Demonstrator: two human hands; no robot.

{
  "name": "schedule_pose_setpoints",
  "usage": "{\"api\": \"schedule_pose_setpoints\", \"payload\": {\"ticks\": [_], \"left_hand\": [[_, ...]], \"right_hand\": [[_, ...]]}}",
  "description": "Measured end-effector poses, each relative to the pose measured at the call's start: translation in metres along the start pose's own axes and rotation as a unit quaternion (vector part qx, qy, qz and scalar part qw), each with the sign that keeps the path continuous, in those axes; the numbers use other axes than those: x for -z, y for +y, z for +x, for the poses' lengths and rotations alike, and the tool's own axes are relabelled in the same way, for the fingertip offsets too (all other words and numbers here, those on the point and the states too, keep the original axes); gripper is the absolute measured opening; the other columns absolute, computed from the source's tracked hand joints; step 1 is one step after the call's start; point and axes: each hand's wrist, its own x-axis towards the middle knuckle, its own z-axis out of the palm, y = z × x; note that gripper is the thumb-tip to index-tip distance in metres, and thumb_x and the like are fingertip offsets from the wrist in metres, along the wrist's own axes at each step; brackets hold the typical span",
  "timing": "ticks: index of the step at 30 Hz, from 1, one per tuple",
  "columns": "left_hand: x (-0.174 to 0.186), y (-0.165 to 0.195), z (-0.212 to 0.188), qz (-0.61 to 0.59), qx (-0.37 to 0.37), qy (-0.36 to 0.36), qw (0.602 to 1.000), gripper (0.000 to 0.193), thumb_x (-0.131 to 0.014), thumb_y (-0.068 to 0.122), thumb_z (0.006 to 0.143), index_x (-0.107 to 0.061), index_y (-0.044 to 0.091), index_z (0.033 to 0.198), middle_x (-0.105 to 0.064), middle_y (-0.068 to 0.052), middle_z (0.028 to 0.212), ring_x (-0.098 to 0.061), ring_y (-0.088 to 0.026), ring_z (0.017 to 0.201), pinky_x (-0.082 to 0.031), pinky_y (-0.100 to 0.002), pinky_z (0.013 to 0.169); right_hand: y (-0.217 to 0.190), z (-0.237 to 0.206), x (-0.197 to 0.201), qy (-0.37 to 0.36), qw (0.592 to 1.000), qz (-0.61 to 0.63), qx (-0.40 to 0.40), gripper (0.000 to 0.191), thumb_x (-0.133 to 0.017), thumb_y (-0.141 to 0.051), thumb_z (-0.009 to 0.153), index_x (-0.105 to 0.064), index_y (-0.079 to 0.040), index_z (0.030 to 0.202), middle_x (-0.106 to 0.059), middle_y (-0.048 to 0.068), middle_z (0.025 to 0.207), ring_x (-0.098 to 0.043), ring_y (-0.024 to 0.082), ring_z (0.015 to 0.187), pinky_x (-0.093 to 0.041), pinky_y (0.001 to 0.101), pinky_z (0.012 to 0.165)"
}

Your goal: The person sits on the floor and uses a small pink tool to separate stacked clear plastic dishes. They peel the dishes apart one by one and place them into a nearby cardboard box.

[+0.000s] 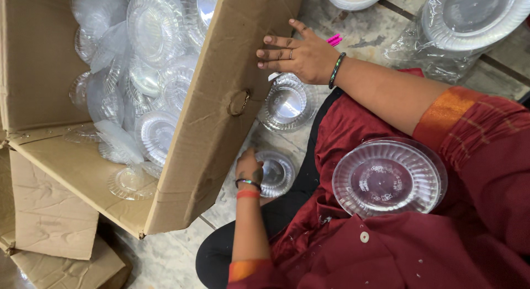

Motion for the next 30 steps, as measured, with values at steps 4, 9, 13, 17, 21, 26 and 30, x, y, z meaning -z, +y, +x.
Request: {"api": "schedule_pose_setpoints", "payload": {"ticks": [4,9,13,17,21,26,30], "left_hand": [[0.018,0.005,-0.025,-0.068,-0.050,0.021,0.996,0.044,-0.080,0.011,0.080,-0.065,0.011,0.121,-0.070,-0.016,0.120,-0.064,-0.036,0.116,-0.052,-0.046,0.097],[0.018,0.010,-0.036,-0.059,-0.114,0.102,0.986,0.056,-0.082,0.008,0.074,-0.062,0.009,0.126,-0.067,-0.015,0.125,-0.061,-0.037,0.117,-0.048,-0.047,0.099],[0.008,0.006,-0.026,-0.043,-0.076,0.079,0.993,0.059,-0.083,0.012,0.074,-0.061,0.011,0.129,-0.066,-0.014,0.128,-0.060,-0.036,0.118,-0.047,-0.046,0.100],[0.001,-0.001,-0.021,-0.028,-0.069,0.112,0.991,0.067,-0.086,0.016,0.071,-0.060,0.011,0.132,-0.064,-0.016,0.131,-0.060,-0.037,0.120,-0.046,-0.047,0.100],[0.000,-0.004,-0.017,-0.036,-0.047,0.109,0.992,0.074,-0.085,0.030,0.075,-0.055,0.004,0.137,-0.061,-0.022,0.134,-0.057,-0.039,0.123,-0.045,-0.048,0.103],[0.003,0.006,-0.014,-0.063,-0.060,0.159,0.983,0.075,-0.076,0.042,0.086,-0.052,-0.002,0.142,-0.057,-0.026,0.141,-0.054,-0.043,0.129,-0.042,-0.048,0.109],[0.000,0.027,-0.014,-0.121,-0.089,0.175,0.973,0.069,-0.072,0.041,0.092,-0.052,-0.001,0.143,-0.056,-0.025,0.145,-0.052,-0.042,0.133,-0.041,-0.048,0.112]], "right_hand": [[0.006,-0.004,-0.010,-0.005,1.000,-0.006,0.005,0.054,-0.060,-0.016,0.099,-0.057,-0.037,0.150,-0.048,-0.014,0.163,-0.037,0.011,0.154,-0.020,0.0643,0.123],[0.012,-0.010,-0.024,0.000,1.000,-0.005,0.001,0.051,-0.060,-0.017,0.104,-0.056,-0.037,0.151,-0.046,-0.015,0.164,-0.036,0.010,0.156,-0.019,0.0638,0.125],[0.017,-0.012,-0.030,-0.001,1.000,0.010,0.013,0.058,-0.058,-0.013,0.099,-0.055,-0.036,0.152,-0.045,-0.014,0.165,-0.034,0.011,0.155,-0.018,0.0646,0.123],[0.019,-0.013,-0.032,-0.006,1.000,0.011,0.012,0.061,-0.057,-0.010,0.097,-0.054,-0.036,0.152,-0.042,-0.015,0.165,-0.033,0.010,0.155,-0.017,0.0651,0.122],[0.018,-0.013,-0.031,-0.015,1.000,0.008,0.013,0.062,-0.056,-0.009,0.097,-0.052,-0.035,0.153,-0.040,-0.015,0.166,-0.032,0.010,0.155,-0.016,0.0651,0.122],[0.017,-0.012,-0.029,-0.034,0.999,0.013,0.002,0.065,-0.056,-0.009,0.095,-0.049,-0.036,0.154,-0.039,-0.016,0.165,-0.030,0.009,0.154,-0.014,0.0637,0.123],[0.016,-0.013,-0.028,-0.028,0.999,0.016,0.002,0.061,-0.056,-0.012,0.098,-0.049,-0.036,0.153,-0.038,-0.016,0.166,-0.030,0.009,0.154,-0.012,0.0634,0.124]]}}
